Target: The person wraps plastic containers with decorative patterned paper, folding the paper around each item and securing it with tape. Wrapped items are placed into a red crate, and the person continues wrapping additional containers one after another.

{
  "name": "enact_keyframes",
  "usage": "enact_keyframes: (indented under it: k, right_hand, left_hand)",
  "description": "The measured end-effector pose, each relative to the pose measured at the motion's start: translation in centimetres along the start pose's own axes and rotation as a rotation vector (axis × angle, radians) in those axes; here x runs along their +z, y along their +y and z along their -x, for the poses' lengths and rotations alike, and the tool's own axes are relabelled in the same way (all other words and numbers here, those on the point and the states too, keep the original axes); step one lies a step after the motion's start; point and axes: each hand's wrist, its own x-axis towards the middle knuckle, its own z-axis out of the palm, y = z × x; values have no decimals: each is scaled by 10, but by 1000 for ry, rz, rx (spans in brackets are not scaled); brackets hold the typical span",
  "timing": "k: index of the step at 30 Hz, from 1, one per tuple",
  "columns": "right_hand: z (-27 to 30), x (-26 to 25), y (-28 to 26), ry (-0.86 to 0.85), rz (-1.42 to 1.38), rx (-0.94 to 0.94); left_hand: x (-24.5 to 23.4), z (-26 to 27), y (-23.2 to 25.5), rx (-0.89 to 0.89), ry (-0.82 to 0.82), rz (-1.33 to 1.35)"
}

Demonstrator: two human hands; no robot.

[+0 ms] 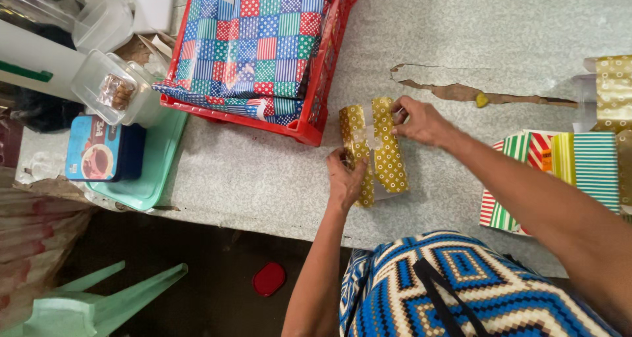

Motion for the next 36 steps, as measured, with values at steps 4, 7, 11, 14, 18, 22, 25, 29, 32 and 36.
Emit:
enact_keyframes:
  k: [4, 7, 11, 14, 18, 22, 25, 29, 32, 36]
  right_hand:
    - [27, 25, -1, 198, -56, -257]
    - [38, 35, -6, 234, -21, -291]
    - [38, 43, -10, 270, 32, -415]
    - [34, 48, -10, 277, 53, -430]
    - [30, 54, -10, 302, 113, -405]
    - [29, 56, -12, 274, 148, -382]
    - [28, 55, -12, 215, 117, -317]
    - [29, 55, -9, 229, -23, -357]
    - [26, 58, -7, 265, 12, -398]
    - [24, 59, -6, 252, 94, -355]
  left_hand:
    - [4, 5, 18, 85, 54, -144]
    - [4, 9, 36, 219, 106, -204]
    - [11, 6, 49, 281, 165, -172]
    - [20, 7, 51, 219, 143, -107]
    - [22, 10, 50, 246, 145, -130]
    - [21, 12, 52, 262, 145, -142]
    - [23, 14, 55, 276, 158, -212]
    - [24, 13, 59, 200, 118, -277]
    - [24, 10, 60, 186, 89, -270]
    - [24, 6, 60, 170, 86, -270]
